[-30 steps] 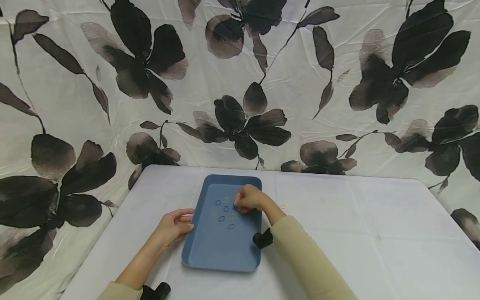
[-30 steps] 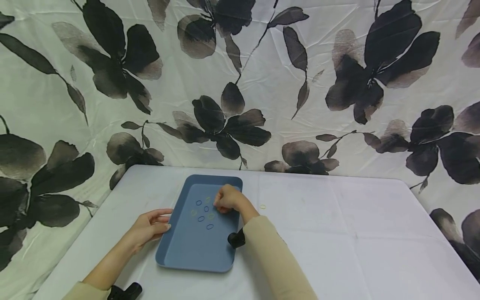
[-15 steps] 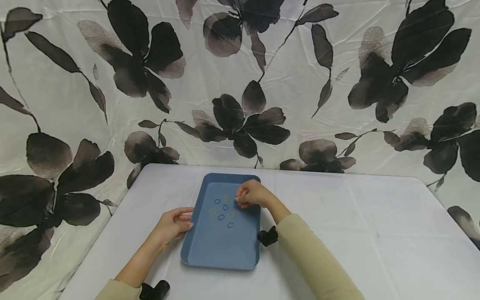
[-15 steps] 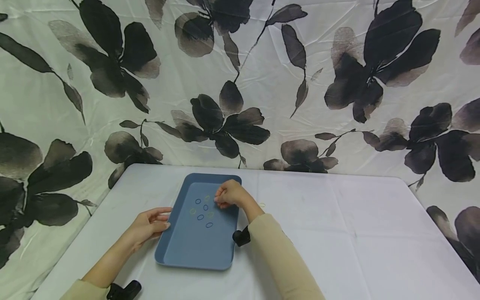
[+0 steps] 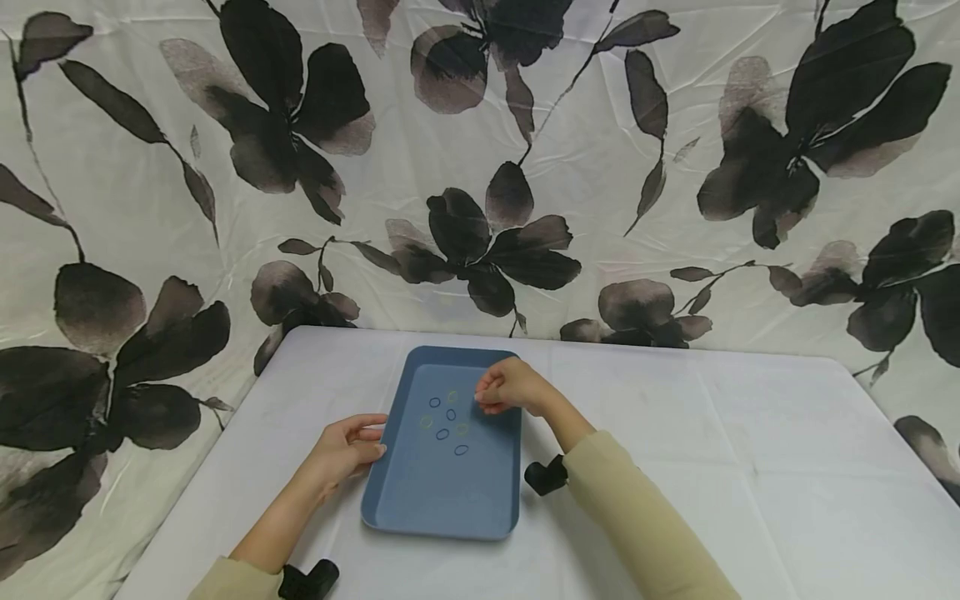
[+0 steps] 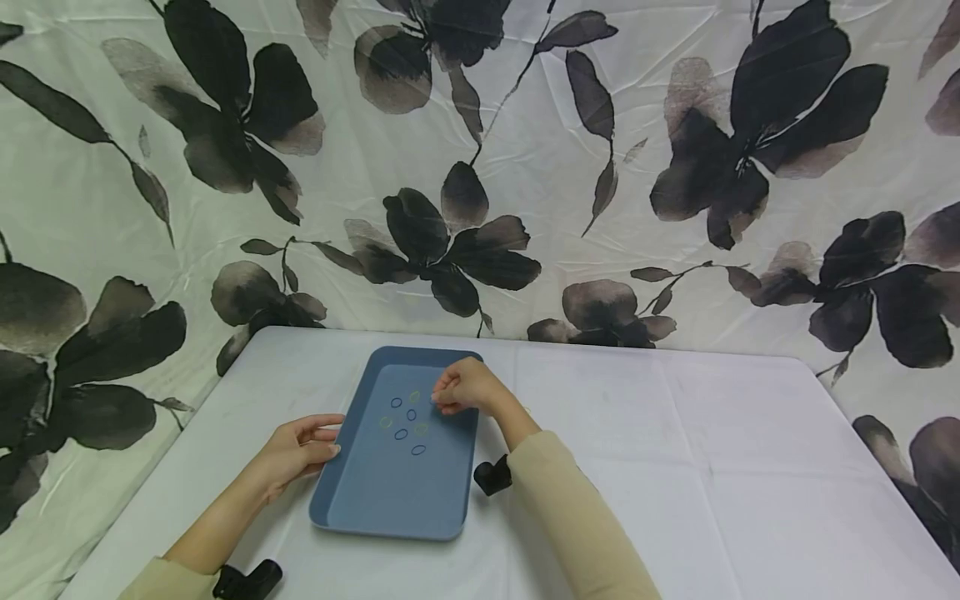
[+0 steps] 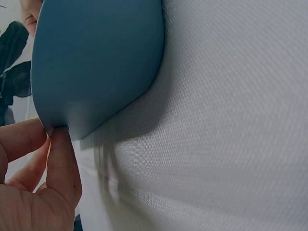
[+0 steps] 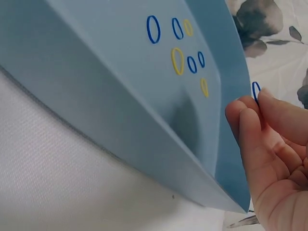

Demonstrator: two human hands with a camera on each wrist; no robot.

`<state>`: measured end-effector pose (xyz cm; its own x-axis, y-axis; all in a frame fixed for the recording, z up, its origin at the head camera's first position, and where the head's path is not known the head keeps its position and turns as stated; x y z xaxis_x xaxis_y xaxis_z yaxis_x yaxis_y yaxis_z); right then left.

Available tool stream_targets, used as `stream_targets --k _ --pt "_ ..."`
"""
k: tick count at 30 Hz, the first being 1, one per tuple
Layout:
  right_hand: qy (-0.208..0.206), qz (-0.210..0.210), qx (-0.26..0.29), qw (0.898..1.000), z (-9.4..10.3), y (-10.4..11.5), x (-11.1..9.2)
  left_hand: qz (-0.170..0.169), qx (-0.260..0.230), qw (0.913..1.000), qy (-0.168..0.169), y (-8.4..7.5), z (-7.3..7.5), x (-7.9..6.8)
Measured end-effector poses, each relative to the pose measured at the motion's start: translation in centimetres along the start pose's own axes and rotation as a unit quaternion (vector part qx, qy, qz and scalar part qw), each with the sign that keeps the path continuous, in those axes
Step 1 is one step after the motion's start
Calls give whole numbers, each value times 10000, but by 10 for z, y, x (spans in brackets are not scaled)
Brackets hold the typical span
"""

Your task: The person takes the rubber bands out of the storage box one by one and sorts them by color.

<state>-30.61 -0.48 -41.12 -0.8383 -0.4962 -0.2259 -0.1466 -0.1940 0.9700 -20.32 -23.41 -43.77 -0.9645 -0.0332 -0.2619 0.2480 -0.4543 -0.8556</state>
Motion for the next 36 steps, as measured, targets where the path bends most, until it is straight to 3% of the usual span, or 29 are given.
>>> stream_targets --k 14,28,36 --pt "-51 106 286 9995 13 3 -8 -19 -19 10000 12 4 2 0" --pt "-318 233 521 9979 39 1 -24 -85 60 9999 32 3 0 1" --pt "-245 267 575 9977 46 -3 -31 -100 21 9999 10 3 0 0"
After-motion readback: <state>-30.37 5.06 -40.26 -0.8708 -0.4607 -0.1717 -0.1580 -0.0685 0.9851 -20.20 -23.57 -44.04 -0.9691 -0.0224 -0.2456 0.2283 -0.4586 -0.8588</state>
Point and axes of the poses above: each hand's wrist, its own x-axis towards the middle knuckle, its own z-axis out of the back of the hand, y = z × x, the point moved 6 cm from there along x, towards the middle knuckle, and after that the axes turned 13 degrees about x, right-handed, at the moved point
